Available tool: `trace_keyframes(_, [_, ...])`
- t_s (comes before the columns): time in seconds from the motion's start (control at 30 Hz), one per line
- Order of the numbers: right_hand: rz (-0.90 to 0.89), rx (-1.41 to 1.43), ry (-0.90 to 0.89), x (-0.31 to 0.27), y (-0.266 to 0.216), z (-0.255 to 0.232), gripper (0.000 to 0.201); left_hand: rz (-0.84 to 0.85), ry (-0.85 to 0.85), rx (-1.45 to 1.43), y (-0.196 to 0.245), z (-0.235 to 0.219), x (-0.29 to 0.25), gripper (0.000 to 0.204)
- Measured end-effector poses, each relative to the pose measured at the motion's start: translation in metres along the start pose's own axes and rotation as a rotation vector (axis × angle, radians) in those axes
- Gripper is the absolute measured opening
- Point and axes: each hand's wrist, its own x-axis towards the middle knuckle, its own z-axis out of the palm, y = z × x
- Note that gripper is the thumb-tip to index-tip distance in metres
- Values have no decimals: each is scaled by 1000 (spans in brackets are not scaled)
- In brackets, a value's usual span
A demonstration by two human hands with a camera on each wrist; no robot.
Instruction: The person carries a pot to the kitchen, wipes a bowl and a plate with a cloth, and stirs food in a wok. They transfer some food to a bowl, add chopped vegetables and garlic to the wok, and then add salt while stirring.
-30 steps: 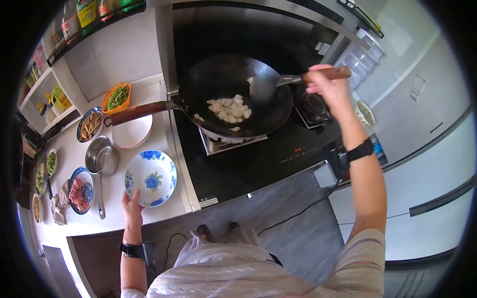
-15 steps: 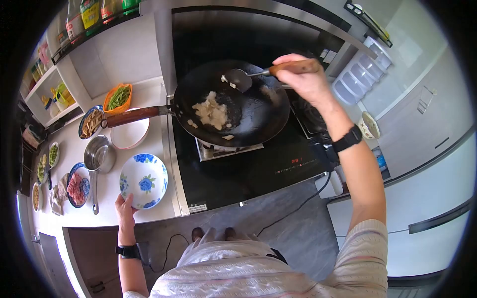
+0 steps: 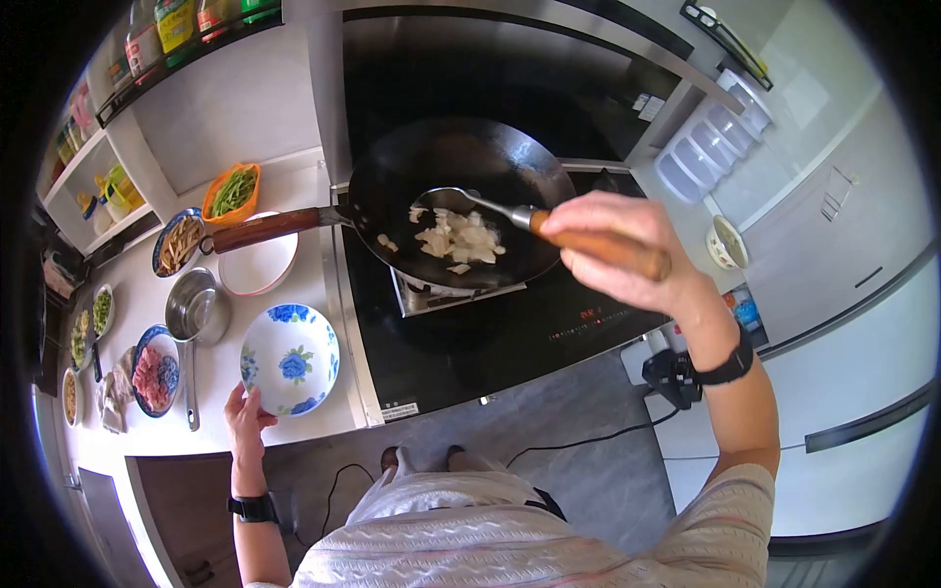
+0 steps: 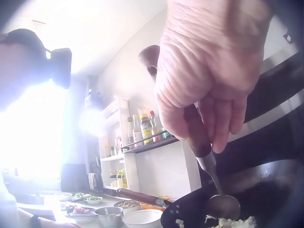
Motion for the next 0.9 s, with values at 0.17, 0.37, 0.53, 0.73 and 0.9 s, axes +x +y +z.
trace_keyframes(0.17, [-202, -237, -94, -19, -41, 18, 29, 10, -24, 6, -1, 0, 0, 35])
trace_keyframes(0.37, [-222, -249, -164, -39, -72, 28, 24, 17, -73, 8, -2, 0, 1, 30])
trace_keyframes(0.53, [-41, -20, 102, -41, -46, 15, 23, 28, -126, -5, -6, 2, 5, 28])
trace_keyframes(0.73, [409, 254, 420, -39, 39, 37, 19, -16, -135, -39, -4, 6, 5, 27])
trace_keyframes(0.9, [521, 625, 508, -37, 52, 41, 21, -26, -125, -19, -4, 3, -3, 32])
